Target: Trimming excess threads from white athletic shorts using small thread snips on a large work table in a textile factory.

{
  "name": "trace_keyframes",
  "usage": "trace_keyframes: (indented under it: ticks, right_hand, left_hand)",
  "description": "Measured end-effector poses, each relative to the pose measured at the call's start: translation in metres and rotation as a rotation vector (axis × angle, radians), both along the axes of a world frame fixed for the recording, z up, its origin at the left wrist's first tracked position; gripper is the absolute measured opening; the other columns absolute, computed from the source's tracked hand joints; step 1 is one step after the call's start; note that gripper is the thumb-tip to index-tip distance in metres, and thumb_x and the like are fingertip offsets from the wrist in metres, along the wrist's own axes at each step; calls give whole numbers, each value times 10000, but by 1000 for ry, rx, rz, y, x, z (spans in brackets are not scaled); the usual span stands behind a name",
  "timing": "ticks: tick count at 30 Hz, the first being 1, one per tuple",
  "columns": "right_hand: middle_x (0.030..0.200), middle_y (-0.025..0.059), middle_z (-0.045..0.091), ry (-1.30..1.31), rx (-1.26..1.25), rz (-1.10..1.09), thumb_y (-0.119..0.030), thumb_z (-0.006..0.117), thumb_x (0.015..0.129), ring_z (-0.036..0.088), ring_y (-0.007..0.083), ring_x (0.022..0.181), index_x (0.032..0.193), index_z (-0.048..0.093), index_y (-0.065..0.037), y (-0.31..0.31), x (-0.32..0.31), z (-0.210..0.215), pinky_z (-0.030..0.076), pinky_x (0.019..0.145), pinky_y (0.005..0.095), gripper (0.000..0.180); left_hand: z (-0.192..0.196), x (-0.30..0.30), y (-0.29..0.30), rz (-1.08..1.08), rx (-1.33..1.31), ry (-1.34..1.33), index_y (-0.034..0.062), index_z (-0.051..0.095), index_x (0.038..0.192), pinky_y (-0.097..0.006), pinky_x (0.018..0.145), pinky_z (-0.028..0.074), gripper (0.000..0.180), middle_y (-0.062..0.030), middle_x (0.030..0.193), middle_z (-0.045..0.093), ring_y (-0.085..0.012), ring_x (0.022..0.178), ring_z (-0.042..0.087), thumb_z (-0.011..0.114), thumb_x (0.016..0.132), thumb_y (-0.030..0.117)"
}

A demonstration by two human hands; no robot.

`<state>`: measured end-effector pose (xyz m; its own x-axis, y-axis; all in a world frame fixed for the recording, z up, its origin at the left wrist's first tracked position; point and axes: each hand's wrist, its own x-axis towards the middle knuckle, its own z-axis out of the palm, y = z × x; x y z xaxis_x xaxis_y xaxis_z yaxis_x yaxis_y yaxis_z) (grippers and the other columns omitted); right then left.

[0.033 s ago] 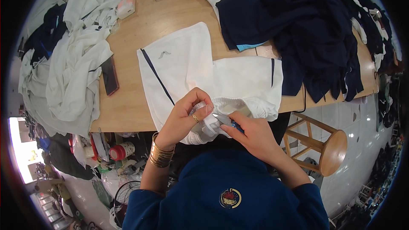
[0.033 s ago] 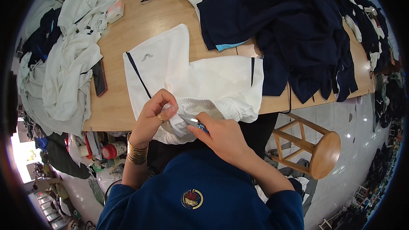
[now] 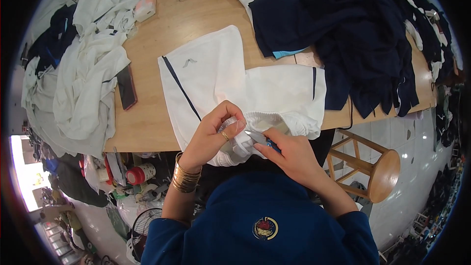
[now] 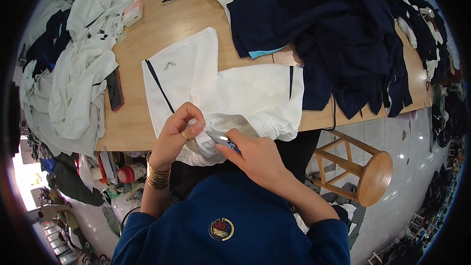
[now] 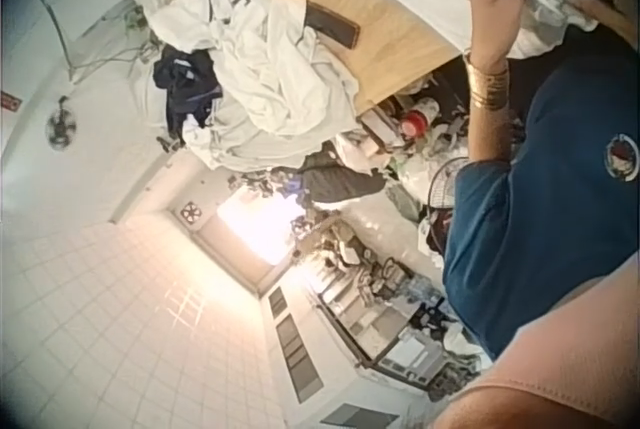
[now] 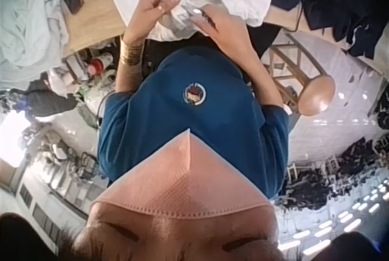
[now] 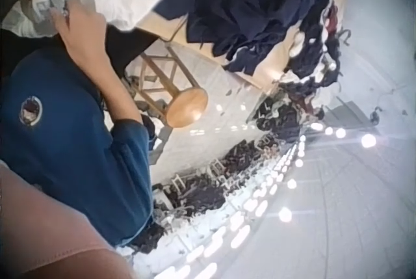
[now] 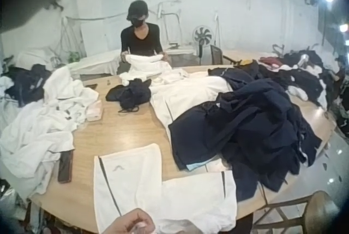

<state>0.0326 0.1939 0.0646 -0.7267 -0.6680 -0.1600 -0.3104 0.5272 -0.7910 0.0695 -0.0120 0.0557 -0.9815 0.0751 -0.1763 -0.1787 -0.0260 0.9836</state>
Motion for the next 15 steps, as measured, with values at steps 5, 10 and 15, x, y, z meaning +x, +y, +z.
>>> trace_keyframes:
  ticks: [5,10,15]
  right_hand:
    - [578,111,568,-2,-24,6,-359,563,894,584,299,530,940,559,-71,0,0,-2,429,486,373,292]
    - [579,110,568,-14,-26,5,-349,571,891,580,296,525,935,560,-71,-2,-1,-1,427,484,369,281]
    - [587,110,570,0,-32,13,-350,570,892,580,293,525,933,561,-70,-2,-1,-2,425,481,365,284]
  left_hand:
    - [1,-1,1,6,23,-10,48,533,925,-237,811,394,102,9,879,535,-87,856,486,582,891,131]
    - [-1,0,0,3,26,-25,51,540,921,-242,814,392,103,9,876,538,-87,858,485,586,890,138]
    - [-1,0,-2,-12,27,0,52,544,919,-233,797,397,97,11,876,537,-83,847,484,587,890,133]
